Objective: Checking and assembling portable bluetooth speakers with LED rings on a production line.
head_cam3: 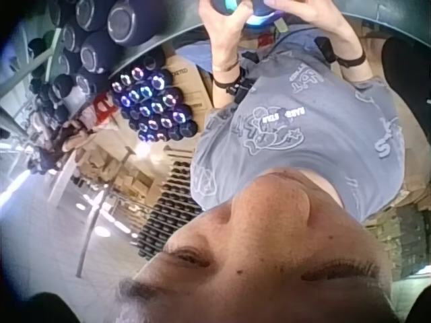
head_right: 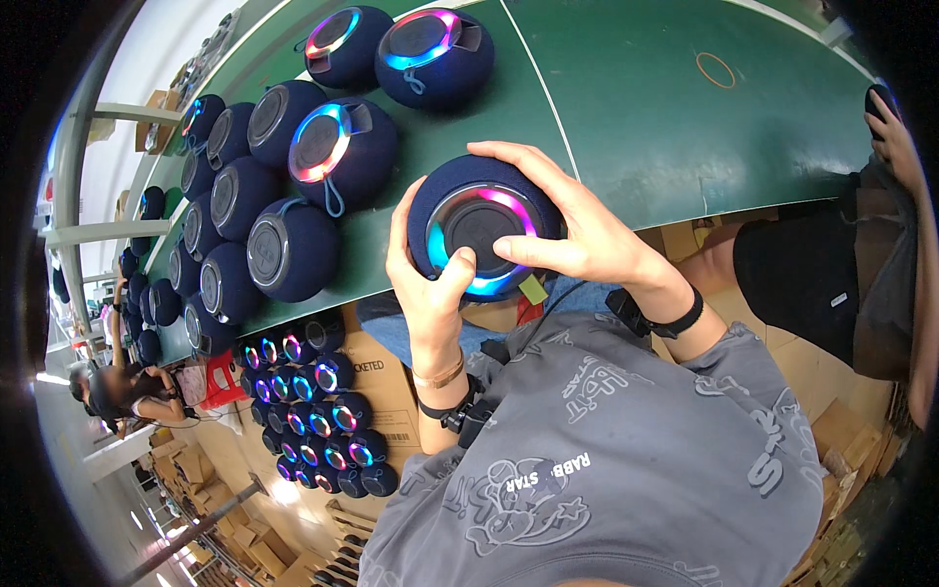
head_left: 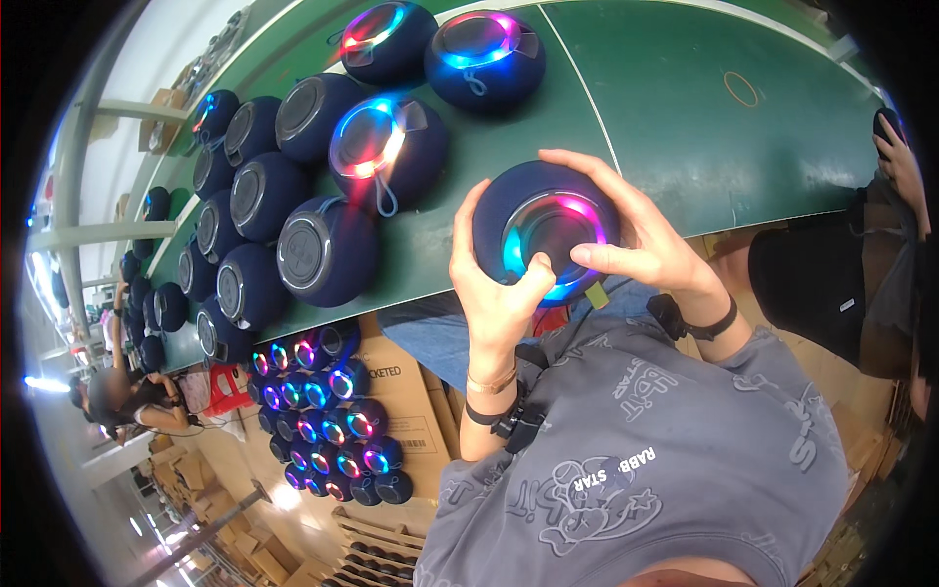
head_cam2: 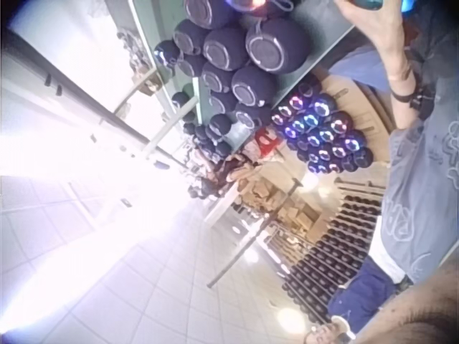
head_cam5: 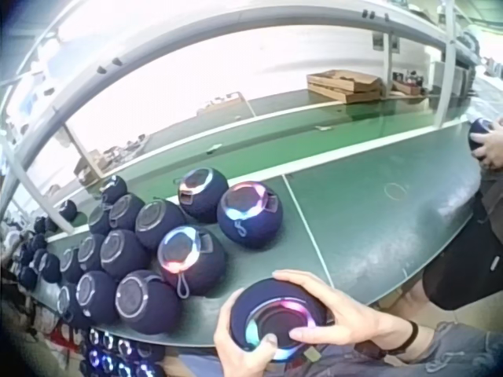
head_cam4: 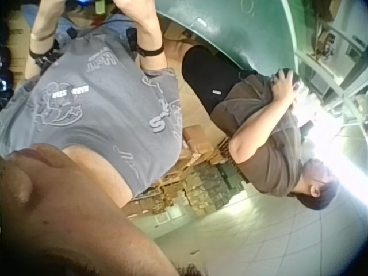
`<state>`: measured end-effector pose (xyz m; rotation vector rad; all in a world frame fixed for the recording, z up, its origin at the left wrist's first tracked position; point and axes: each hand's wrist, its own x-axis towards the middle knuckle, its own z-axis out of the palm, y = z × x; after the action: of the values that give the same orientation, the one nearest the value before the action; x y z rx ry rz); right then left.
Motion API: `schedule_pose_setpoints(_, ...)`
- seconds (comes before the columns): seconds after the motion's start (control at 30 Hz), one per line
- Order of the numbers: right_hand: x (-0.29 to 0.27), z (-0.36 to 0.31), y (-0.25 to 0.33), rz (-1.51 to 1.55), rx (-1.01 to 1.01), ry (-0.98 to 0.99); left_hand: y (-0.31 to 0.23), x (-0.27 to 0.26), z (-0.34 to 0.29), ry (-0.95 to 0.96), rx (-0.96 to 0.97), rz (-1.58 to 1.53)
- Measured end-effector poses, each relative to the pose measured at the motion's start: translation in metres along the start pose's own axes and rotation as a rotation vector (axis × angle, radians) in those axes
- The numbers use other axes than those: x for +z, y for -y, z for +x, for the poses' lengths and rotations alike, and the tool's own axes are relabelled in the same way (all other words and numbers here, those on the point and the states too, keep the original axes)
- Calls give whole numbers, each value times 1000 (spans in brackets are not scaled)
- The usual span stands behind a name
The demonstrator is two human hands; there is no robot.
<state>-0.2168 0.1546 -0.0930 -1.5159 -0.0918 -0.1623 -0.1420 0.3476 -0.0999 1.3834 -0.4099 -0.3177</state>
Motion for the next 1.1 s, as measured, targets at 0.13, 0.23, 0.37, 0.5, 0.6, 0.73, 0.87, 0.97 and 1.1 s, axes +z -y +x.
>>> schedule_pose_setpoints(0.13, -2, -2, 1, -50, 4, -2, 9, 4, -1, -37, 43, -12)
schedule_pose_setpoints(0.23, -3, -2, -1, 18, 25, -21, 23, 13, 0, -159, 105, 12)
schedule_pose_setpoints(0.37, -4, -2, -3, 37, 22, -55, 37, 19, 1, -182, 202, 4)
schedule_pose_setpoints(0.5, 0, -4, -3, 63, 21, -78, 38, 18, -2, -177, 247, 135)
schedule_pose_setpoints(0.6, 2, -4, -2, 35, 35, -94, 34, 19, -4, -189, 277, 179)
schedule_pose_setpoints(0.73, 3, -5, -1, 87, 20, -129, 31, 24, -5, -169, 220, 42)
schedule_pose_setpoints(0.87, 6, -7, -1, 87, 25, -165, 28, 26, -7, -183, 301, 186)
schedule_pose_setpoints(0.97, 7, -6, -1, 14, 3, -183, 26, 26, -7, -169, 291, 166)
schedule_pose_setpoints(1.1, 5, -4, 1, 133, 34, -198, 27, 28, -9, -168, 291, 165)
